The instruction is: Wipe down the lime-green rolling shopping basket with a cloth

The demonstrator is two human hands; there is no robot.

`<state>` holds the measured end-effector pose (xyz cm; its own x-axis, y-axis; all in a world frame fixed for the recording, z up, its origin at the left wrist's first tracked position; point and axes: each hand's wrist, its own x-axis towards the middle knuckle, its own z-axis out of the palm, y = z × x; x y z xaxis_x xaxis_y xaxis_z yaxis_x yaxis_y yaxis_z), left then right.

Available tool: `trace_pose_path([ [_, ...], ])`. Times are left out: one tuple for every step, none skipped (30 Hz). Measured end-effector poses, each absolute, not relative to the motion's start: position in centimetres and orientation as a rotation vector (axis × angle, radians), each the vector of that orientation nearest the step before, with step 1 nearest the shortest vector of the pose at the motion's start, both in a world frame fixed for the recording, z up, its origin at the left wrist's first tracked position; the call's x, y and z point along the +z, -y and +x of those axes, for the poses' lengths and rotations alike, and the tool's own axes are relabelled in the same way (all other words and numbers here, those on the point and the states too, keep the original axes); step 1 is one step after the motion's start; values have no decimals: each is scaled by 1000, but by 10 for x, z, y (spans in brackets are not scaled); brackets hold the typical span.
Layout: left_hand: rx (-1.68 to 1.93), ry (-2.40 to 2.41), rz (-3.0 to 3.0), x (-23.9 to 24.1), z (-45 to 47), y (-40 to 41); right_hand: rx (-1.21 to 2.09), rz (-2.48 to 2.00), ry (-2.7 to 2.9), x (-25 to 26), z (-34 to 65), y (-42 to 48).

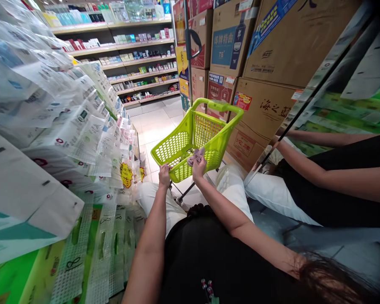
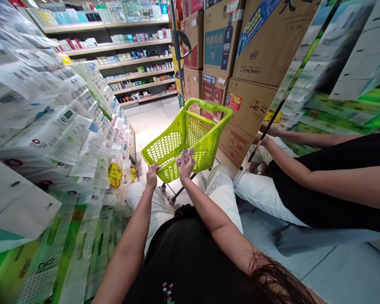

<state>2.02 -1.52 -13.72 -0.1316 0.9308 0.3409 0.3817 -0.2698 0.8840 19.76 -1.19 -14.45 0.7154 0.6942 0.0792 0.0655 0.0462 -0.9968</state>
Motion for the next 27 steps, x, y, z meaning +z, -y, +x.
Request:
trace_pose_path([
  [1402,-1471,1634,-137,20,15,575,-1502,640,-145,195,16],
  [1400,-1474,1635,-137,21,16,619,-1533,628,-146,191,20],
  [1399,-1479,1634,-137,21,16,655,-1552,636,-147,188,22],
  [1398,-1483,1631,-137,21,16,676,-1557,663,-147,186,24],
  [1398,-1487,1626,-137,20,16,678,-1549,701,-147,185,24],
  [1397,-1490,1621,-137,20,15,666,-1534,740,-147,185,24],
  [1396,-1493,1618,-136,20,15,651,-1517,773,-148,187,23],
  [1392,-1495,1616,-136,20,15,644,-1503,786,-149,189,23],
  [1389,-1496,1617,-136,20,14,661,-1495,772,-151,192,23],
  [1386,-1498,1617,-136,20,14,700,-1494,734,-154,195,24],
  [1388,-1501,1615,-136,20,14,751,-1497,683,-157,197,25],
  [1389,-1502,1614,-136,20,13,805,-1500,630,-160,198,26],
  [1392,-1501,1611,-136,20,13,851,-1499,583,-161,198,27],
  [1397,-1501,1606,-136,20,12,881,-1495,549,-160,197,26],
  [1395,-1497,1608,-137,20,12,894,-1487,531,-158,194,25],
  [1399,-1497,1607,-137,20,11,887,-1471,522,-153,192,22],
  [1400,-1500,1606,-137,20,10,862,-1444,515,-147,189,18],
  [1402,-1502,1611,-137,19,9,818,-1411,518,-140,187,14],
  [1399,-1502,1619,-137,19,8,761,-1377,532,-134,185,10],
  [1391,-1502,1626,-137,19,7,700,-1349,554,-128,184,7],
  [1384,-1506,1628,-137,19,6,649,-1330,577,-124,183,6],
  [1377,-1512,1625,-136,18,6,617,-1324,593,-122,182,5],
  [1365,-1516,1629,-135,18,5,613,-1333,595,-123,181,7],
  [1357,-1519,1642,-135,18,4,630,-1346,577,-125,180,9],
  [1351,-1519,1662,-134,17,4,661,-1357,538,-130,178,12],
  [1342,-1521,1680,-133,16,3,696,-1364,490,-134,177,15],
  [1339,-1522,1688,-132,15,2,730,-1356,445,-138,175,17],
])
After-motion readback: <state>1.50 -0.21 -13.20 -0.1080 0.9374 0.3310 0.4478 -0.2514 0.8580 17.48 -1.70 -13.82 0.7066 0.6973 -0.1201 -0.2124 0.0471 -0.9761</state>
